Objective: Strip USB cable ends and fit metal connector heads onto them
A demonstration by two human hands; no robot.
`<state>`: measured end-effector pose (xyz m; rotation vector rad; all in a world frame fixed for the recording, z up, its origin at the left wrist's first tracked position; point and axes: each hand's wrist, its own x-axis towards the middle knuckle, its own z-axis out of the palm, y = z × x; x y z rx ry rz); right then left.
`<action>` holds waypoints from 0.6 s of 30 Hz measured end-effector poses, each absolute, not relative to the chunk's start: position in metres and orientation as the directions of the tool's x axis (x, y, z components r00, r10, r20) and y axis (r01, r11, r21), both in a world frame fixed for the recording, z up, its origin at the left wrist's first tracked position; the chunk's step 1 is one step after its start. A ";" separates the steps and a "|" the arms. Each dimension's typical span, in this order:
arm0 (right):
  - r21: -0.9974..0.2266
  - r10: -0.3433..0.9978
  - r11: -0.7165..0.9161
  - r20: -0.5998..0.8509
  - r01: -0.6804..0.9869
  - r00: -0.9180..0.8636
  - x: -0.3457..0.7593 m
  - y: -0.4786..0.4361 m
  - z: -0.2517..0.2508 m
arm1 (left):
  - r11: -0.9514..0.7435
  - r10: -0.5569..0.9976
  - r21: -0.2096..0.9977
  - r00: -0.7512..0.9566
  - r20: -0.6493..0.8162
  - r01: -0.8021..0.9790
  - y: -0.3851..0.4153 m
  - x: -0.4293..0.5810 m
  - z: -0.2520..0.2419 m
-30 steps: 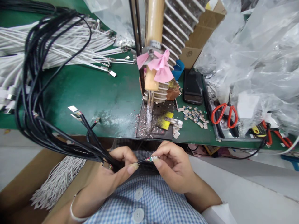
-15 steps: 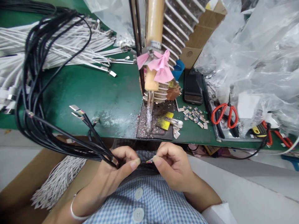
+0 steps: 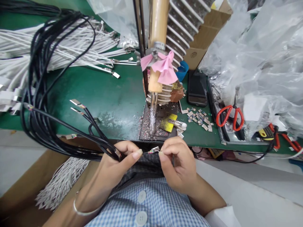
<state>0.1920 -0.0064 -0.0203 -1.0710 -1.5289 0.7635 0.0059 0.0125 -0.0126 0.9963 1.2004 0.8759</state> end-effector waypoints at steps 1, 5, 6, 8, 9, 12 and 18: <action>-0.848 0.898 0.431 0.438 0.307 -0.051 0.192 -0.004 -0.021 | 0.337 0.935 0.941 0.128 -0.332 -0.027 0.013 0.007 -0.011; -0.768 0.869 0.475 0.486 0.429 -0.091 0.192 0.004 -0.025 | 0.356 0.934 0.933 0.040 -0.354 -0.052 0.015 0.013 -0.007; -0.766 0.869 0.474 0.487 0.435 -0.089 0.192 0.005 -0.025 | 0.355 0.935 0.933 0.033 -0.354 -0.056 0.016 0.014 -0.006; -0.764 0.869 0.469 0.490 0.443 -0.074 0.191 0.006 -0.025 | 0.352 0.936 0.934 0.024 -0.351 -0.059 0.017 0.015 -0.006; -0.766 0.870 0.464 0.488 0.445 -0.067 0.190 0.007 -0.025 | 0.350 0.937 0.935 0.034 -0.348 -0.059 0.019 0.015 -0.006; -0.770 0.874 0.455 0.481 0.447 -0.061 0.190 0.008 -0.024 | 0.336 0.941 0.940 0.060 -0.333 -0.053 0.022 0.013 -0.008; -0.758 0.868 0.465 0.493 0.456 -0.066 0.188 0.011 -0.022 | 0.310 0.949 0.950 0.073 -0.307 -0.040 0.024 0.012 -0.010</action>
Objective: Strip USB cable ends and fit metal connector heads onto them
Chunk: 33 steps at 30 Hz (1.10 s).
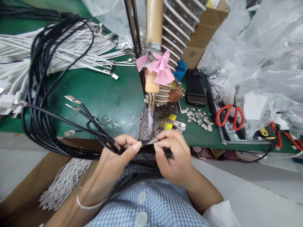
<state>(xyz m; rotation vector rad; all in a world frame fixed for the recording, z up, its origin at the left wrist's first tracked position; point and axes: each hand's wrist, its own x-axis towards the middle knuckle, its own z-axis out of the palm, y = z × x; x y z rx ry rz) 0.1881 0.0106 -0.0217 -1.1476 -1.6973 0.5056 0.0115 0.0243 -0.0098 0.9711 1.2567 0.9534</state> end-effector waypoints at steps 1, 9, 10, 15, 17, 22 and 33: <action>-0.759 0.868 0.465 0.493 0.455 -0.066 0.188 0.011 -0.022 | 0.306 0.951 0.951 0.070 -0.302 -0.044 0.024 0.011 -0.010; -0.748 0.859 0.482 0.507 0.455 -0.076 0.187 0.013 -0.021 | 0.305 0.952 0.952 0.035 -0.304 -0.028 0.023 0.014 -0.005; -0.745 0.856 0.486 0.511 0.458 -0.077 0.187 0.013 -0.020 | 0.306 0.952 0.951 0.013 -0.306 -0.030 0.022 0.014 -0.005; -0.742 0.857 0.481 0.511 0.467 -0.069 0.186 0.012 -0.019 | 0.290 0.957 0.957 0.032 -0.289 -0.027 0.023 0.013 -0.010; -0.745 0.856 0.482 0.512 0.461 -0.066 0.187 0.012 -0.019 | 0.273 0.960 0.962 0.073 -0.270 -0.028 0.025 0.011 -0.015; -0.747 0.857 0.485 0.510 0.454 -0.075 0.187 0.011 -0.019 | 0.267 0.961 0.962 0.091 -0.262 -0.049 0.026 0.009 -0.018; -0.741 0.853 0.494 0.514 0.455 -0.089 0.189 0.010 -0.019 | 0.259 0.962 0.963 0.105 -0.250 -0.079 0.026 0.010 -0.018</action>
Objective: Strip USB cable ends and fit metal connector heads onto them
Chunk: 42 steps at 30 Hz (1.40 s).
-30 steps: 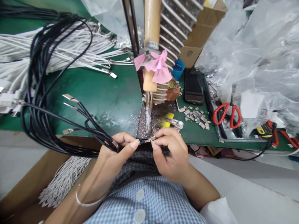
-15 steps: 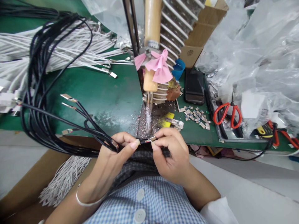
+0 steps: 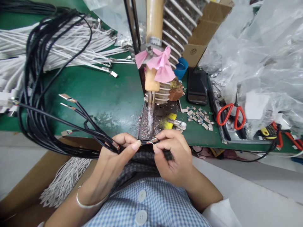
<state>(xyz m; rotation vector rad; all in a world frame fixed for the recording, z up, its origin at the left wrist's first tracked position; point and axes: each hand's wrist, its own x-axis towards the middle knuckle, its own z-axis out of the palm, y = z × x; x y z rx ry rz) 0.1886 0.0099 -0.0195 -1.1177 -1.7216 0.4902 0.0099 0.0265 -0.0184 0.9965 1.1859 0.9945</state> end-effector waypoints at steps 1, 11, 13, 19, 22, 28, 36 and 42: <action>-0.737 0.851 0.498 0.517 0.457 -0.092 0.189 0.009 -0.019 | 0.264 0.961 0.961 0.106 -0.255 -0.079 0.026 0.010 -0.019; -0.723 0.845 0.518 0.516 0.458 -0.141 0.193 0.000 -0.022 | 0.372 0.928 0.927 0.007 -0.372 -0.057 0.012 0.015 -0.006; -0.716 0.840 0.524 0.524 0.462 -0.142 0.193 0.000 -0.022 | 0.378 0.926 0.924 0.013 -0.377 -0.062 0.011 0.015 -0.006; -0.722 0.841 0.520 0.526 0.457 -0.127 0.192 0.003 -0.022 | 0.359 0.930 0.931 0.114 -0.350 -0.069 0.015 0.011 -0.010; -0.712 0.838 0.518 0.534 0.474 -0.113 0.191 0.006 -0.021 | 0.344 0.936 0.934 0.109 -0.334 -0.092 0.016 0.011 -0.011; -0.715 0.837 0.518 0.538 0.470 -0.103 0.190 0.008 -0.020 | 0.297 0.944 0.952 0.177 -0.280 -0.080 0.019 0.009 -0.018; -0.708 0.832 0.522 0.545 0.475 -0.102 0.188 0.010 -0.020 | 0.294 0.943 0.954 0.182 -0.280 -0.056 0.022 0.008 -0.018; -0.687 0.825 0.527 0.556 0.501 -0.104 0.187 0.011 -0.022 | 0.294 0.938 0.955 0.206 -0.279 -0.046 0.026 0.011 -0.013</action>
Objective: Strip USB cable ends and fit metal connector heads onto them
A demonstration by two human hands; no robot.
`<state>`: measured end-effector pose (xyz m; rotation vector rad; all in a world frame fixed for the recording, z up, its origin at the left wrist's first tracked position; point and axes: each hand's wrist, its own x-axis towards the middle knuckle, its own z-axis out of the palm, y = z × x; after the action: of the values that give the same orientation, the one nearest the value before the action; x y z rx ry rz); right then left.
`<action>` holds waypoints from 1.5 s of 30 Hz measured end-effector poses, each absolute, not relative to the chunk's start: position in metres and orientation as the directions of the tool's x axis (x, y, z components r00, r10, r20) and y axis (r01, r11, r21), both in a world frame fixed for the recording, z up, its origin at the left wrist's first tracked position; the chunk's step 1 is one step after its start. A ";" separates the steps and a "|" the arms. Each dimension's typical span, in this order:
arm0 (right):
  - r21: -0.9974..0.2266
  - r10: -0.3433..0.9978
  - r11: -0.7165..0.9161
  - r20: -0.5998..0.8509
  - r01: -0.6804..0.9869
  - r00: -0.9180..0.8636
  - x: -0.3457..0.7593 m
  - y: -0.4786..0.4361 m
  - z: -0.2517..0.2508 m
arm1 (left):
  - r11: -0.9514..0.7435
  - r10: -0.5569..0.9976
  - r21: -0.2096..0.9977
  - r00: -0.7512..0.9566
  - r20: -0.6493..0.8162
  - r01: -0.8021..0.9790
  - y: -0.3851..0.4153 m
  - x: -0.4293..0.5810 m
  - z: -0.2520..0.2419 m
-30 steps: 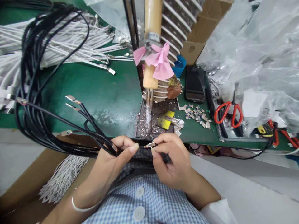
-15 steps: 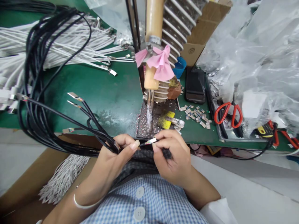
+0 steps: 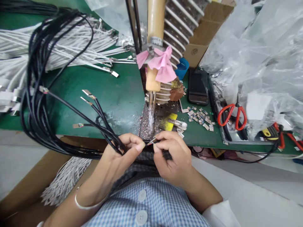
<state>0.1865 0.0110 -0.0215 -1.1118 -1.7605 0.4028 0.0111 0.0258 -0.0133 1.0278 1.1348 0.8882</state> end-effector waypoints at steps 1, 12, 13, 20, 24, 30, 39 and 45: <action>-0.686 0.824 0.527 0.556 0.502 -0.106 0.186 0.011 -0.021 | 0.303 0.934 0.952 0.212 -0.289 -0.037 0.026 0.012 -0.013; -0.699 0.836 0.510 0.539 0.500 -0.100 0.187 0.011 -0.020 | 0.365 0.913 0.928 0.224 -0.341 -0.074 0.035 0.020 -0.006; -0.699 0.835 0.511 0.541 0.501 -0.098 0.187 0.011 -0.019 | 0.366 0.913 0.927 0.219 -0.343 -0.077 0.035 0.020 -0.005; -0.697 0.827 0.519 0.556 0.495 -0.084 0.186 0.013 -0.016 | 0.375 0.913 0.925 0.195 -0.358 -0.061 0.034 0.020 -0.005; -0.702 0.827 0.523 0.556 0.484 -0.087 0.186 0.013 -0.017 | 0.376 0.916 0.926 0.165 -0.367 -0.030 0.036 0.021 0.000; -0.698 0.826 0.524 0.556 0.487 -0.091 0.186 0.014 -0.017 | 0.370 0.917 0.929 0.166 -0.361 -0.021 0.036 0.022 0.003; -0.691 0.826 0.523 0.556 0.500 -0.095 0.186 0.014 -0.017 | 0.374 0.913 0.925 0.198 -0.356 -0.063 0.035 0.019 -0.003; -0.696 0.840 0.515 0.527 0.500 -0.131 0.189 0.007 -0.017 | 0.379 0.902 0.924 0.246 -0.356 -0.052 0.031 0.016 -0.007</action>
<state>0.1892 0.0068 -0.0172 -1.1223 -1.7870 0.4388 0.0157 0.0307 -0.0068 0.9633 1.1252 0.8106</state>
